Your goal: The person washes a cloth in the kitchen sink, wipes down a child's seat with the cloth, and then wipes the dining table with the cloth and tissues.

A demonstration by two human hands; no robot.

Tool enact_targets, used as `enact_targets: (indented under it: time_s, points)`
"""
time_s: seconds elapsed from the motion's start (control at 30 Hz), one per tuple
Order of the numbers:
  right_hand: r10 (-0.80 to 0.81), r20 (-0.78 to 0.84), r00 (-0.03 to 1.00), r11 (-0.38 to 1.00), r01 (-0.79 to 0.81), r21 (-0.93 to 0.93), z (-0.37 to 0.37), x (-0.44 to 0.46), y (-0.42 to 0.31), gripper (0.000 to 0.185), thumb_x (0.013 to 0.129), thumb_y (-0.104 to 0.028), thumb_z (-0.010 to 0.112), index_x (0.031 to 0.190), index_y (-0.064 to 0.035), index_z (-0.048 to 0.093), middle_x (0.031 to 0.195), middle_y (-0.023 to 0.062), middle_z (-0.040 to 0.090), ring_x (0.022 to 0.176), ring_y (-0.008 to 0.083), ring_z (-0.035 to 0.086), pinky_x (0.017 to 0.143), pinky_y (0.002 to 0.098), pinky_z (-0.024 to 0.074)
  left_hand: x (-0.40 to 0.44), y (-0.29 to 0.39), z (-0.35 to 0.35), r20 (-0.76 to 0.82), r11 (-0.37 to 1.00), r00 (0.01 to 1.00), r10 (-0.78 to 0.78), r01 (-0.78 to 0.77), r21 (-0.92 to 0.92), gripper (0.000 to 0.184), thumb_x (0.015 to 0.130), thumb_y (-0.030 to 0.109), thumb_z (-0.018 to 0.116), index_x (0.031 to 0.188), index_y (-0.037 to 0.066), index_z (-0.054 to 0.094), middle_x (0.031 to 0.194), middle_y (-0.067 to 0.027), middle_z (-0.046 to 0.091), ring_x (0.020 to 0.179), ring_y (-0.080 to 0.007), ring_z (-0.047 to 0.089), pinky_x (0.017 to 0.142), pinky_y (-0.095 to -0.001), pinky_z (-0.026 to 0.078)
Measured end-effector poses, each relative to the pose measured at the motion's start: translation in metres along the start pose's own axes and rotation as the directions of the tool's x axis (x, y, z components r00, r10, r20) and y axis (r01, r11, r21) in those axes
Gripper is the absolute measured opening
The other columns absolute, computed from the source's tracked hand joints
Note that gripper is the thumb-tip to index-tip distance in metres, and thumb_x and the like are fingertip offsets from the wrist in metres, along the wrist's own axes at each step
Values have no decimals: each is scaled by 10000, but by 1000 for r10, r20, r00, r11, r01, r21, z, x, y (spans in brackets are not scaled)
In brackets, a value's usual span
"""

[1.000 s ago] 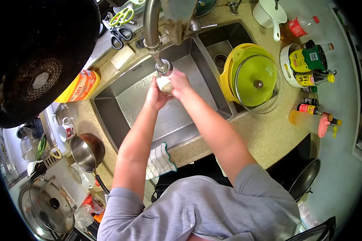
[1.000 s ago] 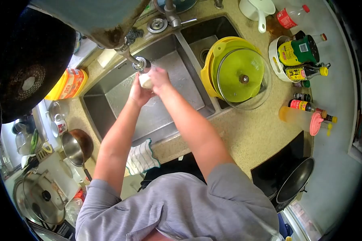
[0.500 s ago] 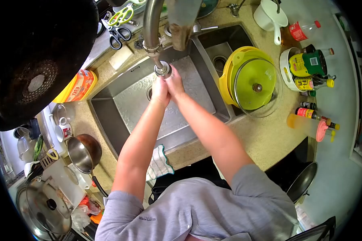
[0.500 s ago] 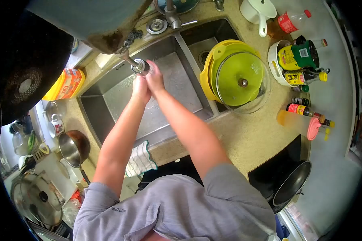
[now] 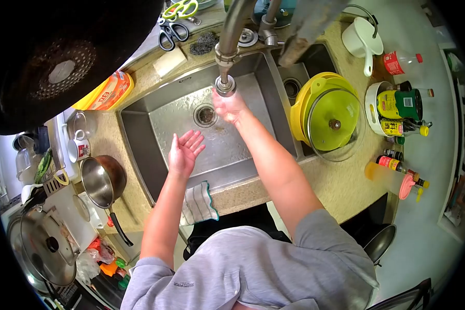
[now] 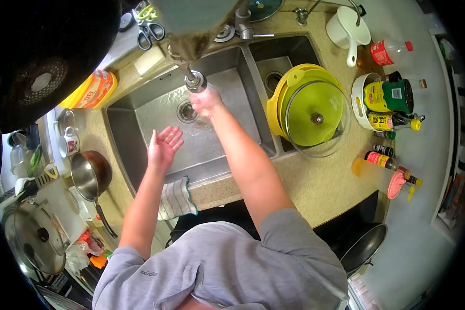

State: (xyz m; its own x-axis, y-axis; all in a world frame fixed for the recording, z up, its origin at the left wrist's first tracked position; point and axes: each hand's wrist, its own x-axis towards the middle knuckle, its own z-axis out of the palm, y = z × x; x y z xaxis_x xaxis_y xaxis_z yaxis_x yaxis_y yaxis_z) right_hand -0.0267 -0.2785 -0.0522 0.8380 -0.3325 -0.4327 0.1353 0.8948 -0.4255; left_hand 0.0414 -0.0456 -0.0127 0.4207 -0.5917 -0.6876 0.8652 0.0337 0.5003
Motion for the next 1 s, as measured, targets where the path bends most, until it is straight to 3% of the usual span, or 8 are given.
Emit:
enact_targets:
  time_s: [0.23, 0.3, 0.4, 0.47, 0.53, 0.67, 0.9, 1.0]
  points:
    - [117, -39, 992, 993, -117, -1, -14, 11, -6, 180, 989, -161, 489, 844, -164, 597, 681, -13, 525, 541, 125, 485, 463, 293, 376, 37, -22, 64, 12, 996, 997, -77, 77, 50, 633, 1053, 528, 335, 1404, 11, 439, 1422, -239, 497, 1300, -380, 504, 1043, -547, 447]
    - [-210, -209, 955, 958, 159, -238, 2, 1, -6, 249, 1019, -271, 483, 967, -134, 684, 851, 42, 664, 743, 164, 622, 663, 335, 500, 59, -17, 100, -14, 994, 995, -99, 100, 34, 626, 1048, 546, 341, 1416, 51, 446, 1391, -210, 536, 1260, -358, 540, 1028, -549, 459]
    - [-317, -154, 936, 687, 115, -718, 2, -32, -21, 319, 1022, -313, 517, 1169, -85, 683, 1042, 79, 707, 961, 178, 656, 870, 320, 499, 93, -12, 135, 218, 986, 968, -123, 144, -82, 510, 1025, 543, 424, 1314, 138, 534, 1320, -119, 594, 1189, -320, 578, 1010, -539, 467]
    - [-321, -141, 937, 761, 166, -628, 13, -51, -44, 360, 992, -287, 577, 1244, -39, 647, 1124, 103, 700, 1017, 214, 660, 893, 337, 497, 129, -29, 130, 263, 975, 941, -212, 221, -3, 397, 1006, 504, 489, 1194, 170, 591, 1218, -54, 641, 1104, -282, 612, 956, -505, 508]
    - [-690, -200, 696, 448, 193, -873, 14, -57, -79, 394, 947, -191, 645, 1282, 9, 585, 1211, 132, 655, 1112, 235, 614, 988, 357, 464, 133, -29, 137, 270, 962, 931, -247, 269, -49, 291, 994, 379, 560, 1157, 144, 613, 1129, -76, 657, 991, -273, 640, 879, -467, 547]
    - [-819, -297, 491, 314, -48, -948, 3, -39, -161, 522, 919, -291, 663, 1273, 83, 575, 1219, 169, 660, 1103, 251, 615, 967, 366, 452, 153, -34, 134, 351, 957, 902, -249, 285, -53, 183, 963, 251, 626, 1091, 120, 621, 1133, -116, 667, 966, -284, 661, 815, -389, 563]
    - [-720, -254, 646, 305, -35, -952, 40, -27, -211, 496, 875, -386, 682, 992, 97, 689, 963, 148, 698, 920, 212, 626, 866, 363, 473, 111, -13, 127, 214, 970, 946, -244, 233, 76, 128, 984, 250, 603, 1024, 131, 574, 802, -19, 606, 642, -153, 583, 488, -267, 452]
    - [-648, -231, 726, 408, 76, -910, 47, -36, -213, 589, 915, -428, 669, 1143, 115, 637, 1121, 170, 668, 1048, 201, 591, 963, 350, 429, 97, -16, 111, 126, 958, 950, -286, 279, 73, 223, 997, 349, 582, 873, 167, 548, 666, 21, 537, 546, -131, 521, 452, -269, 413]
